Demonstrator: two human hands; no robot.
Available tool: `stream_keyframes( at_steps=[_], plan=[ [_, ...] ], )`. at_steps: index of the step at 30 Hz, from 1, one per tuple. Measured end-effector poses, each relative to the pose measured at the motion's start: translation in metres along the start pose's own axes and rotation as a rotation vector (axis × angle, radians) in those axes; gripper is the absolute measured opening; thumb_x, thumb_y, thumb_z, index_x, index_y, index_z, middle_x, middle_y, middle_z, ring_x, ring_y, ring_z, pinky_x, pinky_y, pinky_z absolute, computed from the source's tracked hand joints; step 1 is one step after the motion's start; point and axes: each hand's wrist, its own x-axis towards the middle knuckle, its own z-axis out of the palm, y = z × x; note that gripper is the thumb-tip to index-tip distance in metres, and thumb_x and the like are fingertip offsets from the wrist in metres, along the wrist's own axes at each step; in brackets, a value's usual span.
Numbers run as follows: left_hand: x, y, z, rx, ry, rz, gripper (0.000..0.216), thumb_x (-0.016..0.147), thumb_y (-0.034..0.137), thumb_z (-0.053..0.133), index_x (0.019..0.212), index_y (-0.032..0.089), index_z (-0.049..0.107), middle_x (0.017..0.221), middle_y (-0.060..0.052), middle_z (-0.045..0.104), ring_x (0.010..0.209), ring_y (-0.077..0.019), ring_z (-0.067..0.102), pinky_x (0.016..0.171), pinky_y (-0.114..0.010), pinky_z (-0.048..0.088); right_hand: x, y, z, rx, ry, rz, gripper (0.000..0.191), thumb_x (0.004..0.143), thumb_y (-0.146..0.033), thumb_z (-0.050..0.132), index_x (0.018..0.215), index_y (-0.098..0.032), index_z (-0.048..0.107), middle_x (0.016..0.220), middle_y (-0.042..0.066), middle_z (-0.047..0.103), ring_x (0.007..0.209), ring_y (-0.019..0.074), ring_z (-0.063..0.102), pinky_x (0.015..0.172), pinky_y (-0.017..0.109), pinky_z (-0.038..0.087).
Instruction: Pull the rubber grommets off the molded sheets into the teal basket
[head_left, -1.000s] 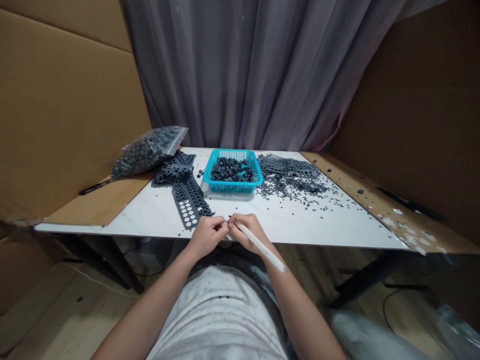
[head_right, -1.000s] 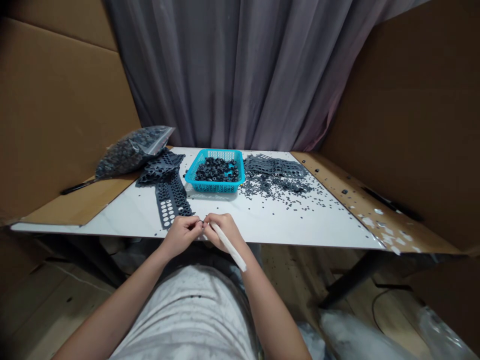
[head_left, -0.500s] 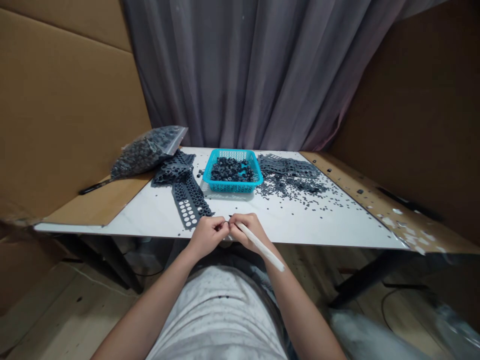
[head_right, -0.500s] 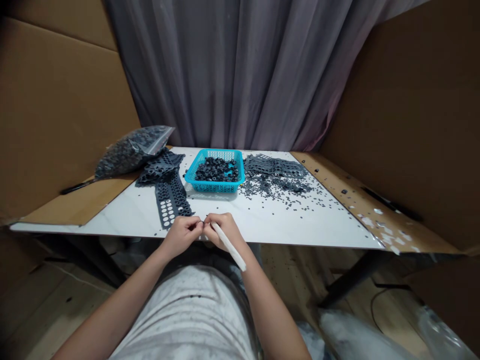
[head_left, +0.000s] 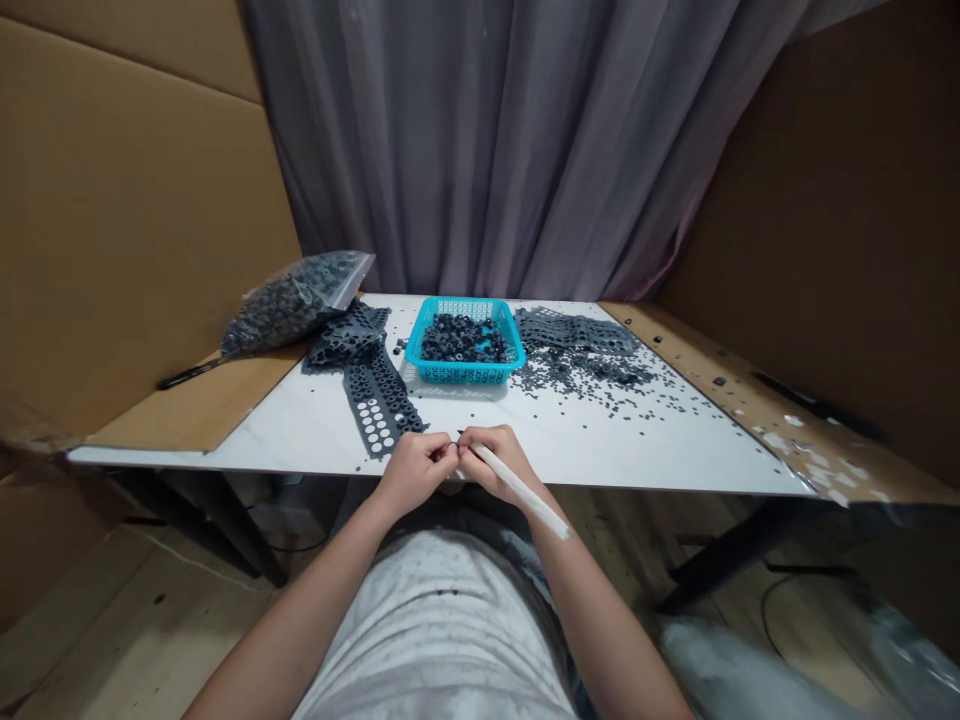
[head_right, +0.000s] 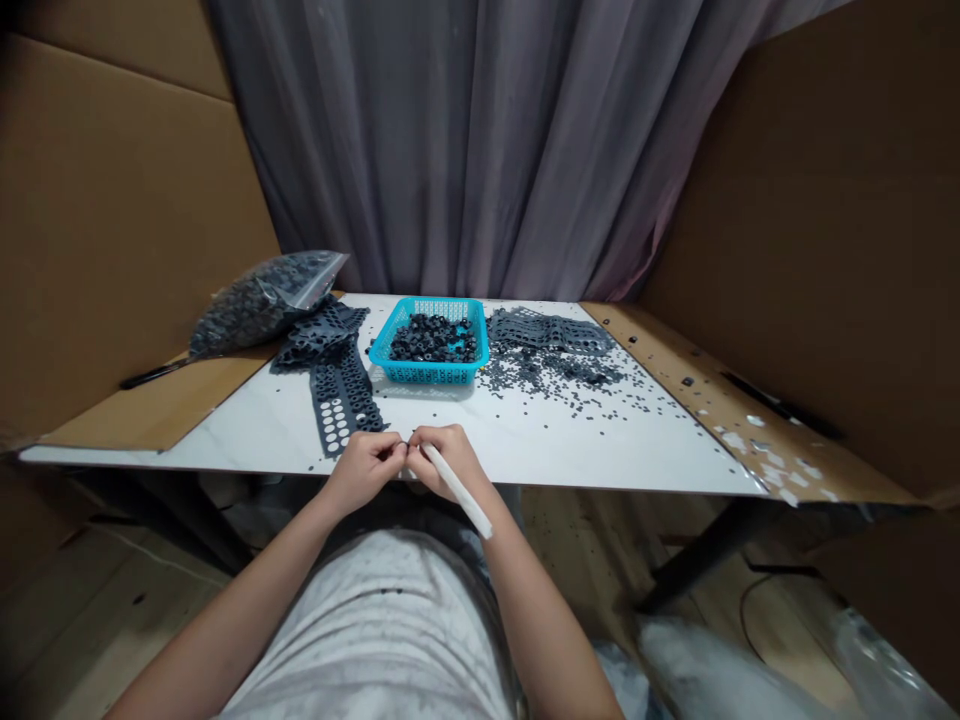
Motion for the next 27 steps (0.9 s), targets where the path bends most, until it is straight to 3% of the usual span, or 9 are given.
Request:
stream_keyframes(
  at_steps=[27],
  plan=[
    [0.0002, -0.0015, 0.0005, 0.030, -0.021, 0.031, 0.031, 0.081, 0.022, 0.044, 0.052, 0.019, 0.033, 0.048, 0.006, 0.032, 0.049, -0.0088, 0.033, 0.051, -0.024, 0.022, 0.0012, -0.0032, -0.0009, 0.005, 0.011, 0.019, 0.015, 0.071, -0.019, 0.051, 0.059, -0.015, 0.058, 0.045, -0.005, 0.041, 0.043, 0.0069, 0.036, 0.044, 0.018, 0.029]
  ],
)
